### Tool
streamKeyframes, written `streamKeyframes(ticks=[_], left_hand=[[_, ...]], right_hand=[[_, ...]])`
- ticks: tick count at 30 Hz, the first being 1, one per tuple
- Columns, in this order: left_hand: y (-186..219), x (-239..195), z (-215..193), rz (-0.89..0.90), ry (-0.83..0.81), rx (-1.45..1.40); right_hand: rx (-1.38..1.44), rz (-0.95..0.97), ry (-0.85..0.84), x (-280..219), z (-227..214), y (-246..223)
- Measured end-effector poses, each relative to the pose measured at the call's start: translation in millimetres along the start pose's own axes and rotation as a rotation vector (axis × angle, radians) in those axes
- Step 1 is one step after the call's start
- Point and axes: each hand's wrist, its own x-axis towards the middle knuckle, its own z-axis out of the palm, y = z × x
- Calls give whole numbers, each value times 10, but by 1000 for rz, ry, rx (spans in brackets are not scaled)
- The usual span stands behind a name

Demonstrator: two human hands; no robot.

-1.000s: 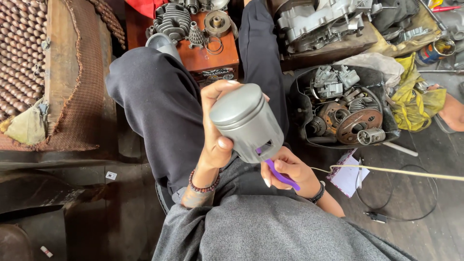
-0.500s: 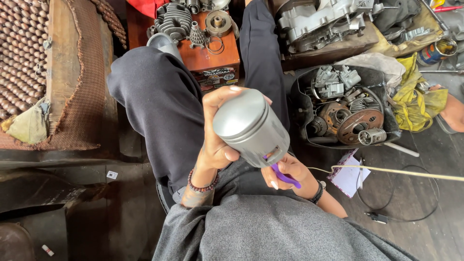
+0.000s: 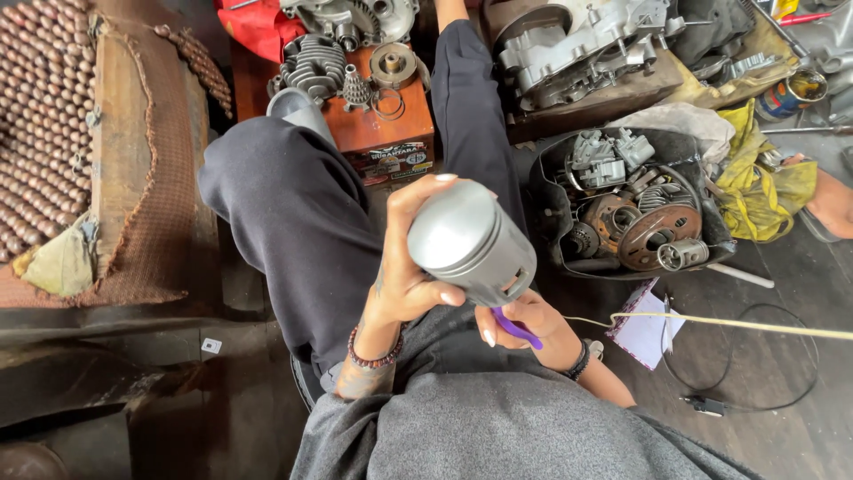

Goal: Cleaning a motorcycle piston using a toothbrush

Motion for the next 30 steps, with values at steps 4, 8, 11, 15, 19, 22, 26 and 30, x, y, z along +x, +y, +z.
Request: streamKeyframes(ticks=[4,8,11,15,19,22,26,30], left_hand=[[-76,-4,-44,52,-5,-35],[-91,31,-115,72,15,-128],[-102,48,-123,97,23,-46],[-105,58,-105,117,21,39],[-113,27,-159,120,49,18],[-75,5,-193,95,88,30],[-35,83,-153,87,118,134],[29,136,-124,103,103,211]], right_hand=[[-82,10,15,-82,-54,-73],[-186,31,15,-218,-254,-5],[-206,-6,-5,33,-88,-78],[-211,-94,-40,292,133,-222],[-322,-137,-15,156,-2,-123],[-537,-116,-31,110,-36,-140],[-584,-134,-29,219,92,-108],[-695,-187,3,131,-118,53]])
